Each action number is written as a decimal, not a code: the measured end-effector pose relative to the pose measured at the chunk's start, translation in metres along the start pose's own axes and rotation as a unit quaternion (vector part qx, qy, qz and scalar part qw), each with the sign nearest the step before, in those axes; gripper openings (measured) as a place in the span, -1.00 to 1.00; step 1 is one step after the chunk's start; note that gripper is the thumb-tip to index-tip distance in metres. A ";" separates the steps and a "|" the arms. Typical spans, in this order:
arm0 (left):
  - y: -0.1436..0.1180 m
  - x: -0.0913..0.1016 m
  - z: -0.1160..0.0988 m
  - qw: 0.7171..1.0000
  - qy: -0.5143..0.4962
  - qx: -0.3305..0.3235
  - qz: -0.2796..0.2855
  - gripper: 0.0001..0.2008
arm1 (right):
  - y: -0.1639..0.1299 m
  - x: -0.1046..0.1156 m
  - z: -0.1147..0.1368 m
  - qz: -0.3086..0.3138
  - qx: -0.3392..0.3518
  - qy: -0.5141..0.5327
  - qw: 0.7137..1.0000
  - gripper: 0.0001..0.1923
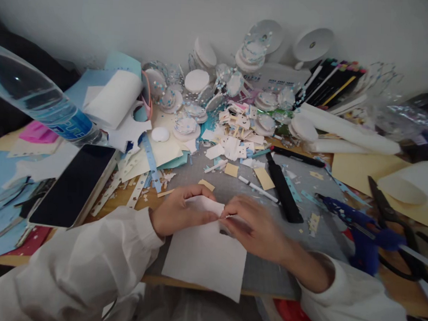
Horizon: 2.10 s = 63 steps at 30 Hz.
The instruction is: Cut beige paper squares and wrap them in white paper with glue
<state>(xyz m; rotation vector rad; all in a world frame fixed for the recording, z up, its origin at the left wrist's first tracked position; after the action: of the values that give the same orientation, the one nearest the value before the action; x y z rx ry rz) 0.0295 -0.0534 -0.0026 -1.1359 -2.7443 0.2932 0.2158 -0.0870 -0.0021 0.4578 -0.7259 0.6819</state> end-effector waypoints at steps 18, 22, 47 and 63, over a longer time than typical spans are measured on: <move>0.002 0.002 0.003 0.999 -0.029 0.013 -0.007 -0.71 | 0.001 0.000 0.000 -0.042 0.096 -0.169 0.980 -0.95; 0.002 0.006 0.001 0.999 -0.015 -0.013 0.044 -0.72 | 0.001 -0.001 -0.004 -0.027 0.031 -0.041 0.998 -0.97; 0.002 0.009 0.001 0.997 0.051 -0.010 0.061 -0.67 | 0.005 0.001 -0.007 0.067 -0.163 0.208 0.962 -0.93; 0.001 0.003 0.000 0.998 0.055 -0.004 0.026 -0.72 | 0.002 0.002 -0.007 0.066 -0.202 0.211 0.954 -0.88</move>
<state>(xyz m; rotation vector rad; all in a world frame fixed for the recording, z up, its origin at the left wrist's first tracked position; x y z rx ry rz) 0.0283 -0.0509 -0.0029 -1.1899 -2.6265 0.2194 0.2190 -0.0802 -0.0053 -0.1156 -0.4720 0.7040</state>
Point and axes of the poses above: each hand's wrist, its own y-axis towards the middle knuckle, its own x-axis out of the back of the hand, z = x × y, the point moved 2 cm from there along y, towards the middle knuckle, and after that the axes turned 14 degrees about z, right-handed, at the moved point
